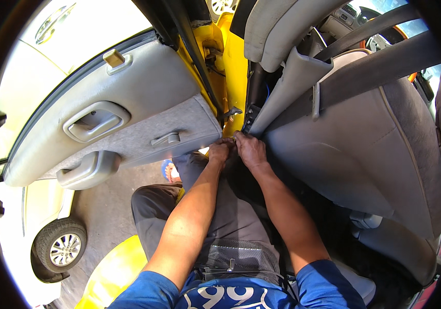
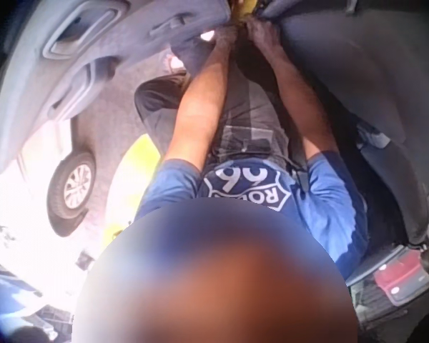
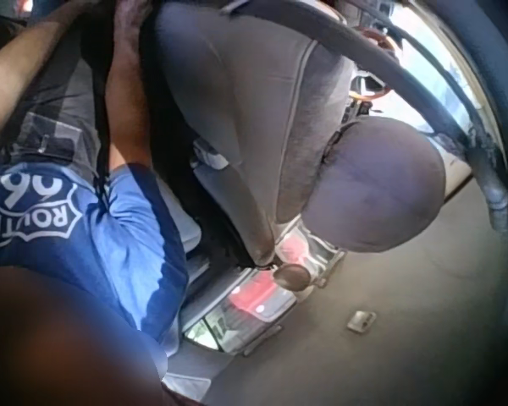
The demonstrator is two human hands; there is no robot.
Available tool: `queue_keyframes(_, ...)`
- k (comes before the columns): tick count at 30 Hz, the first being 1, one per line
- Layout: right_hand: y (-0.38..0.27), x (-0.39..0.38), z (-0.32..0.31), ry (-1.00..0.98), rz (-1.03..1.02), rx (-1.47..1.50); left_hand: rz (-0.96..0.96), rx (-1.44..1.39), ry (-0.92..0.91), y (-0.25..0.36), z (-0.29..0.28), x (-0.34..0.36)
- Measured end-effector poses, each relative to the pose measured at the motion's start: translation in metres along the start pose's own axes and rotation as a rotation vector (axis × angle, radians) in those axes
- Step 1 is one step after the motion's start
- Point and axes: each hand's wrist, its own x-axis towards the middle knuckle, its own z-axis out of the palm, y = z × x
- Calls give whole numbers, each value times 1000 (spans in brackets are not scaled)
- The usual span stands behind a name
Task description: The person works inside a yellow car, manipulating wires near the B-pillar and seat area. They exit the vehicle, retrieve a roll of electrical tape from a workbench, return to the car, and continue securing the wiring with the tape.
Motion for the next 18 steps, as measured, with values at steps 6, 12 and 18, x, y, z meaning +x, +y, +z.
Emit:
queue_keyframes(6, -1, 4, -3, -103, 103, -71, 563, 464, 165, -4, 0, -13)
queue_keyframes(12, -3, 12, -17, -212, 56, -121, 671, 535, 209, 8, 5, -23)
queue_keyframes(18, 2, 16, -27, -225, -27, -86, 676, 482, 206, 16, 6, -33)
